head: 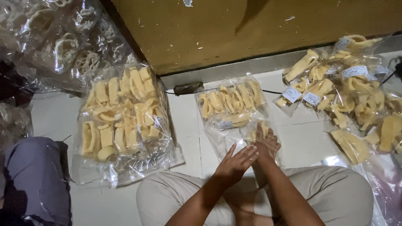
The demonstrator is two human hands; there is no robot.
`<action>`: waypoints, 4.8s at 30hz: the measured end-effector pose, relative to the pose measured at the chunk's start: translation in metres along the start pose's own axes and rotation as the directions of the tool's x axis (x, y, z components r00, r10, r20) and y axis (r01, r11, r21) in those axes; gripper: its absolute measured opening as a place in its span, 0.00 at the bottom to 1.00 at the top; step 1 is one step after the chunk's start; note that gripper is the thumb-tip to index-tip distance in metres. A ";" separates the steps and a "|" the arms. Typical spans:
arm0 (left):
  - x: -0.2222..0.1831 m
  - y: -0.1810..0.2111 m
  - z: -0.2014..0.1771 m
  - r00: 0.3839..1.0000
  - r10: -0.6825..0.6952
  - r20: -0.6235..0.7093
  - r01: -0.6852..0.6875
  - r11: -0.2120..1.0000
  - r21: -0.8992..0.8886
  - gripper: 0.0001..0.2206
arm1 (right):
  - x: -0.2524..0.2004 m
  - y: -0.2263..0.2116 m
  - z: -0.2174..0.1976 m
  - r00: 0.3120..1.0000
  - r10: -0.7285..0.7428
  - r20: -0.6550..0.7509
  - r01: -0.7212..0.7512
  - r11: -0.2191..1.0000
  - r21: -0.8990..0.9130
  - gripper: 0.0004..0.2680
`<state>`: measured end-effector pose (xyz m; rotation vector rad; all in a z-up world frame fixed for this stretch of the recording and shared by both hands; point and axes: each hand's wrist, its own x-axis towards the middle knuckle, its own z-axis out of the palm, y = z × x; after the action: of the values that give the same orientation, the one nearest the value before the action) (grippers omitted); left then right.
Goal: Packing snack items into individual plastic bags for distribution.
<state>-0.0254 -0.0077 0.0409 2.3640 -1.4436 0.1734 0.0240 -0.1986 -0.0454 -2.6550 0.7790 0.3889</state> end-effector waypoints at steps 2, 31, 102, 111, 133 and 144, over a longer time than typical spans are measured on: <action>0.003 0.006 -0.005 0.998 -0.029 -0.063 0.027 0.999 -0.035 0.21 | 0.013 0.006 0.014 0.981 -0.042 -0.188 0.010 0.986 -0.169 0.34; 0.011 0.009 0.004 0.997 0.002 -0.072 0.000 1.000 0.030 0.20 | 0.019 0.027 0.045 0.832 -0.521 -0.193 0.349 0.761 -0.547 0.27; 0.142 0.051 0.087 1.000 0.011 0.020 -0.006 0.968 -0.252 0.20 | 0.047 0.040 0.076 0.990 -0.088 -0.111 0.009 0.824 -0.567 0.29; 0.003 0.040 0.006 0.963 -0.194 -0.186 0.197 0.980 -0.003 0.31 | -0.015 0.009 -0.037 0.954 -0.300 0.003 0.291 0.921 -0.259 0.37; -0.009 -0.052 0.022 0.376 -0.861 -0.344 0.424 0.490 -0.762 0.22 | -0.031 -0.042 0.068 0.830 -0.554 -0.063 0.352 0.435 0.829 0.23; -0.023 -0.171 0.171 0.127 -0.910 0.395 0.291 -0.347 -0.892 0.26 | -0.041 -0.044 0.024 0.777 -0.628 0.047 0.412 0.563 0.716 0.16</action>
<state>0.0999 0.0192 -0.1656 1.3320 0.5764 -0.2927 0.0110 -0.1353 -0.0416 -1.9130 -0.0397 0.2576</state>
